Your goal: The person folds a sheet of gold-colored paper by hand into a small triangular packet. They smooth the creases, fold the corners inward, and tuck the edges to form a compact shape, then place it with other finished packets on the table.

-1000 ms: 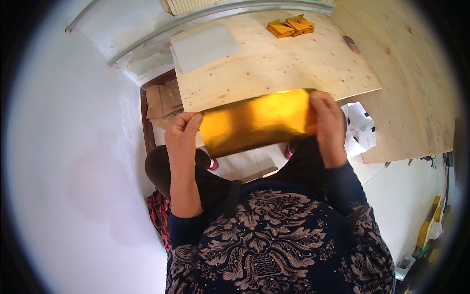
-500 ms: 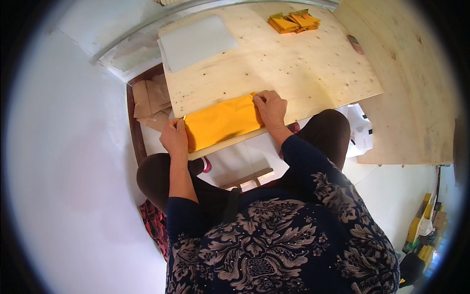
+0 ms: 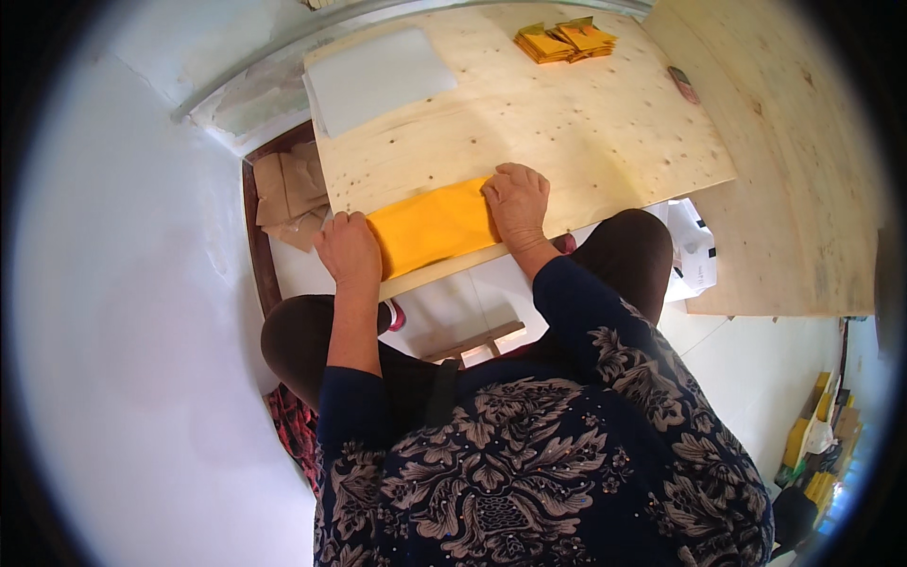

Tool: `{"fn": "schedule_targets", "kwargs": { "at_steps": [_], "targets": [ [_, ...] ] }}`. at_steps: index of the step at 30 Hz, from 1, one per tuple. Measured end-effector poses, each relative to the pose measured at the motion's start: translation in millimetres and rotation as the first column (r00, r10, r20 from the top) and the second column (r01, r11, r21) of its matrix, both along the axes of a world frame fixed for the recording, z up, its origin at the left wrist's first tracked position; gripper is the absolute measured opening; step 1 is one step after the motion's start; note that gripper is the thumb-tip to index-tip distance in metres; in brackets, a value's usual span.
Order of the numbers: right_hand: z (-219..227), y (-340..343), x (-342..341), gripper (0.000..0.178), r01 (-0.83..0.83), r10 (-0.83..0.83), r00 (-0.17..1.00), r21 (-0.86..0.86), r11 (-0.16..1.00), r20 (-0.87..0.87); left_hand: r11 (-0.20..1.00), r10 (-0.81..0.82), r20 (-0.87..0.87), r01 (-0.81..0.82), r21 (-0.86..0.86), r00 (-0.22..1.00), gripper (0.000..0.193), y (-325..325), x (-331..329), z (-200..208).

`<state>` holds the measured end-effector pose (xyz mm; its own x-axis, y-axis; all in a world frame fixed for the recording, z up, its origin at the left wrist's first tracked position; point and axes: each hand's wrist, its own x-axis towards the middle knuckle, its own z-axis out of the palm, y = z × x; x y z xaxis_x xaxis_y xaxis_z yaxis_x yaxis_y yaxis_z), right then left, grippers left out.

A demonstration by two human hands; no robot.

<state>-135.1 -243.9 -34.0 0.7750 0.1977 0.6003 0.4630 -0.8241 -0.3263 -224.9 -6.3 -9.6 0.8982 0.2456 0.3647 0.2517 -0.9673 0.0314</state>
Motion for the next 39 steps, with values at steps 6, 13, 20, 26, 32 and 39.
{"fn": "schedule_targets", "kwargs": {
  "at_steps": [6,13,20,26,32,39],
  "targets": [
    [-5,-2,3,0.009,-0.008,0.008,1.000,-0.039,0.999,0.011,0.899,-0.407,-0.063,0.387,-0.207,0.911,0.047,-91,30,-6],
    [-4,-3,1,0.011,-0.001,-0.001,0.999,-0.040,0.999,-0.036,0.954,-0.213,-0.157,0.171,-0.247,0.964,0.071,-63,2,-35],
    [1,3,3,0.013,-0.004,0.002,1.000,-0.091,0.996,-0.020,0.973,-0.059,-0.224,0.006,-0.232,0.973,0.075,-44,-23,-24],
    [0,81,-41,0.049,-0.462,0.454,0.879,-0.021,0.887,-0.150,0.989,-0.050,-0.282,0.009,-0.146,0.958,0.071,-42,-20,-28],
    [-8,47,-27,0.065,-0.431,0.359,0.898,-0.355,0.830,-0.253,0.984,-0.058,-0.249,0.012,-0.180,0.967,0.069,-41,-22,-27],
    [2,8,-16,0.071,-0.384,0.286,0.910,-0.349,0.855,-0.300,0.977,-0.015,-0.248,-0.038,-0.211,0.969,0.073,-40,-29,-26]
  ]
}}
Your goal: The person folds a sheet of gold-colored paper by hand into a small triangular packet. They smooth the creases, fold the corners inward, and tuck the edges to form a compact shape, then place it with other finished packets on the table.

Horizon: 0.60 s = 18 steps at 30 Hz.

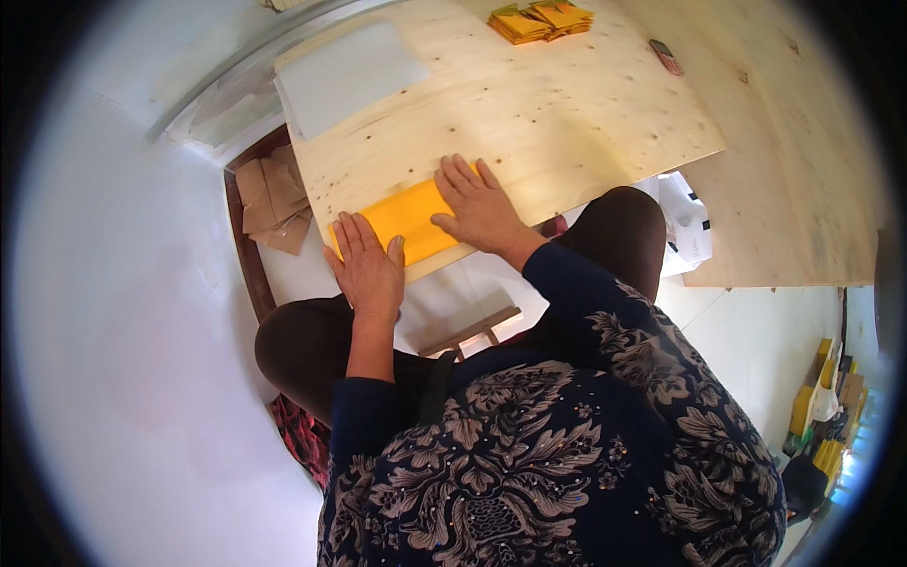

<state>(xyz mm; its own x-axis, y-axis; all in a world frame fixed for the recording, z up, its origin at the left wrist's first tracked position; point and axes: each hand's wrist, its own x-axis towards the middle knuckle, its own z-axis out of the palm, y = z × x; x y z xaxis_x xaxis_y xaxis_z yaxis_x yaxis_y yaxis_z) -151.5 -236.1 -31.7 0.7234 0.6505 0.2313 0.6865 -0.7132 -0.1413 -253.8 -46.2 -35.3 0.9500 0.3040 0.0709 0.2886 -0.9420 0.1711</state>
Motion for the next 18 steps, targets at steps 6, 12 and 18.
{"fn": "schedule_targets", "kwargs": {
  "at_steps": [6,12,18],
  "targets": [
    [-1,-6,1,0.069,0.005,-0.005,1.000,-0.046,0.999,0.010,0.998,0.050,-0.017,-0.049,0.041,0.999,0.076,2,-3,10],
    [-4,-6,3,0.066,-0.012,0.019,0.995,-0.066,0.998,0.095,0.910,-0.363,0.093,0.374,-0.179,0.927,0.084,-58,14,11],
    [-6,-6,1,0.065,0.007,-0.005,0.997,-0.030,1.000,0.073,0.969,-0.245,-0.048,0.243,-0.042,0.968,0.094,-17,-49,20]
  ]
}}
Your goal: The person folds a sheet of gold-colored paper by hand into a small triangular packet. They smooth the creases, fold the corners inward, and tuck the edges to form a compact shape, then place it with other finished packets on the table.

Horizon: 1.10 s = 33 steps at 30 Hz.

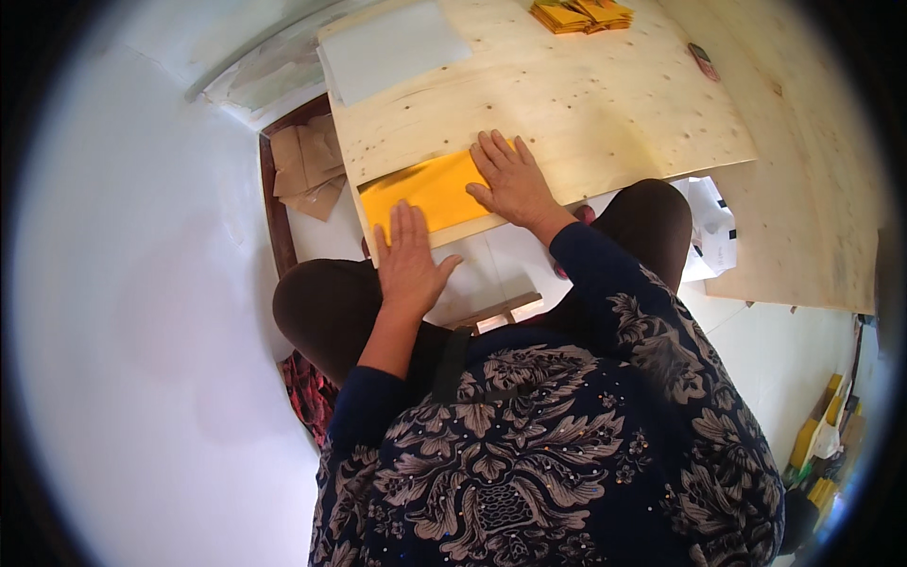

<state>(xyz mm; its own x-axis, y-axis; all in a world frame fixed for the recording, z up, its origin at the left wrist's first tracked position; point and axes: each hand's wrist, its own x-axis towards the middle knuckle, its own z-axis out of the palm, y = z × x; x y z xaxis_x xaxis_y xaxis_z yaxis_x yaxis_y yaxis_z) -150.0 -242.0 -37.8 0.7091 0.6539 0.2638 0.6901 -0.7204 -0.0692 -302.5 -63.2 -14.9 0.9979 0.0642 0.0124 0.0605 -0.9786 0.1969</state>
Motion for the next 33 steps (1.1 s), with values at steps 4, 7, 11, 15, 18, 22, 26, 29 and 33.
{"fn": "schedule_targets", "kwargs": {
  "at_steps": [4,7,11,15,18,22,26,29,33],
  "targets": [
    [2,-2,-1,0.068,-0.018,0.018,1.000,-0.003,1.000,-0.017,0.982,0.176,-0.143,-0.164,0.089,0.974,0.099,15,-19,13],
    [6,-13,-11,0.072,-0.034,0.033,0.999,-0.034,0.999,-0.015,0.974,0.182,-0.136,-0.160,0.158,0.974,0.100,11,-18,19],
    [10,-31,-48,0.074,-0.050,0.049,0.998,-0.030,0.998,-0.031,0.980,-0.157,0.167,0.132,0.147,0.973,0.082,-7,-13,8],
    [21,-44,-73,0.062,0.084,-0.001,0.955,0.267,0.960,-0.298,0.905,-0.406,0.218,0.357,0.232,0.888,0.049,-40,8,-6],
    [45,-63,-72,0.068,0.331,0.072,0.862,0.665,0.669,-0.502,0.958,-0.183,0.165,0.214,-0.189,0.969,0.032,-41,17,14],
    [95,-87,-73,0.087,0.449,0.372,0.708,0.789,0.420,-0.601,0.156,0.212,0.033,0.000,-0.988,0.977,0.025,-26,8,73],
    [150,-71,-86,0.077,0.505,0.625,0.519,0.799,0.326,-0.583,-0.196,0.158,-0.006,0.026,-0.980,0.987,0.025,-21,-7,119],
    [181,-54,-94,0.063,0.514,0.660,0.523,0.817,0.261,-0.540,-0.376,0.057,0.023,0.043,-0.925,0.998,0.027,-29,-18,130],
    [198,-44,-106,0.062,0.496,0.746,0.475,0.842,0.213,-0.468,-0.355,0.134,-0.019,0.030,-0.935,0.991,0.028,-37,-24,127]
  ]
}}
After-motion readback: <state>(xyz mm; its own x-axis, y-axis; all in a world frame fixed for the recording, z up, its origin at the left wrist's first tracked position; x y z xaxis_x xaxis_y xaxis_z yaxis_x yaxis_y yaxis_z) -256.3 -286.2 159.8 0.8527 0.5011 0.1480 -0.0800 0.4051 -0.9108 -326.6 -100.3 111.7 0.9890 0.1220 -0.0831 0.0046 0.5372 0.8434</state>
